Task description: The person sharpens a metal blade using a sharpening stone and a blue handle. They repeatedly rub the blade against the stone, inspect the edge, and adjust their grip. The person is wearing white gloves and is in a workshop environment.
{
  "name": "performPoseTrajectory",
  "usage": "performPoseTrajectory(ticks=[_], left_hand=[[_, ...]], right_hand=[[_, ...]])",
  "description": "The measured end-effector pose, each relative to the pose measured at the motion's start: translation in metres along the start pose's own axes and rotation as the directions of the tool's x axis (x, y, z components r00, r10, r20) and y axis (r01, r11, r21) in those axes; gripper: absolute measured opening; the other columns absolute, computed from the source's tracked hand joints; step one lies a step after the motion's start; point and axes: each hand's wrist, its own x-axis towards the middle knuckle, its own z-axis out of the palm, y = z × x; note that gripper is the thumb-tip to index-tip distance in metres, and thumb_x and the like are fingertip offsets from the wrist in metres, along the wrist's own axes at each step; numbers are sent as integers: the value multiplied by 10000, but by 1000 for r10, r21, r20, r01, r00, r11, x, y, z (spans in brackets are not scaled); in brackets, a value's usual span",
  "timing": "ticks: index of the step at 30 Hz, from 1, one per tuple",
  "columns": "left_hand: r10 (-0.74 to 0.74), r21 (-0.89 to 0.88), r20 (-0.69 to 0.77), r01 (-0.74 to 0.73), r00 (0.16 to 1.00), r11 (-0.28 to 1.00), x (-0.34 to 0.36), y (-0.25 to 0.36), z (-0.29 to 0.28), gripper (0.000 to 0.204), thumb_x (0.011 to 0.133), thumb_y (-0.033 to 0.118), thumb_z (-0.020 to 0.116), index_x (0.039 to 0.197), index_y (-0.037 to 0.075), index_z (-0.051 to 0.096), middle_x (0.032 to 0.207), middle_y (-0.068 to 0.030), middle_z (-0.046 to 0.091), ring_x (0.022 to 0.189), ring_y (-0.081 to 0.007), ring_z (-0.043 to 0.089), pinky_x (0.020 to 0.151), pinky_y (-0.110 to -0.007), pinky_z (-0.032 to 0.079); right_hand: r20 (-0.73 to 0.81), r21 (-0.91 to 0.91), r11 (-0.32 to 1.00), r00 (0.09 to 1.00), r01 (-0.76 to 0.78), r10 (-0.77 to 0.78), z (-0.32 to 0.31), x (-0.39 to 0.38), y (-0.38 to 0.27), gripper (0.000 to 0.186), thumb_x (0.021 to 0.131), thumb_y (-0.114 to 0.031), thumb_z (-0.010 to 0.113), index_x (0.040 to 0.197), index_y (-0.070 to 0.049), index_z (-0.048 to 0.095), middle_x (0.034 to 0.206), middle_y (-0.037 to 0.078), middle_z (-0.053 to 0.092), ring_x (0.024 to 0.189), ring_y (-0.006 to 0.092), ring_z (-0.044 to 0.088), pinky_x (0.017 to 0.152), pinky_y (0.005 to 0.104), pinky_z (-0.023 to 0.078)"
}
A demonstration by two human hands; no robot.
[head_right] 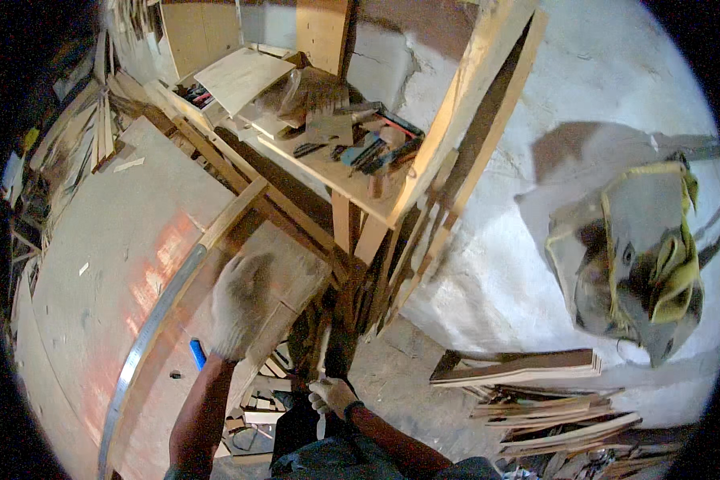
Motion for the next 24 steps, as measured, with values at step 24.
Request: performPoseTrajectory(ticks=[24], left_hand=[[80,373,-23,-66,996,926,169,77,104,286,836,279,691,1025,65,691,1009,-151,634,956,-351,622,810,-487,493]], right_hand=[[-181,-225,969,982,-101,60,-141,31,-71,214,920,-276,616,855,-72,620,741,52,630,614,142,605,539,292,477]])
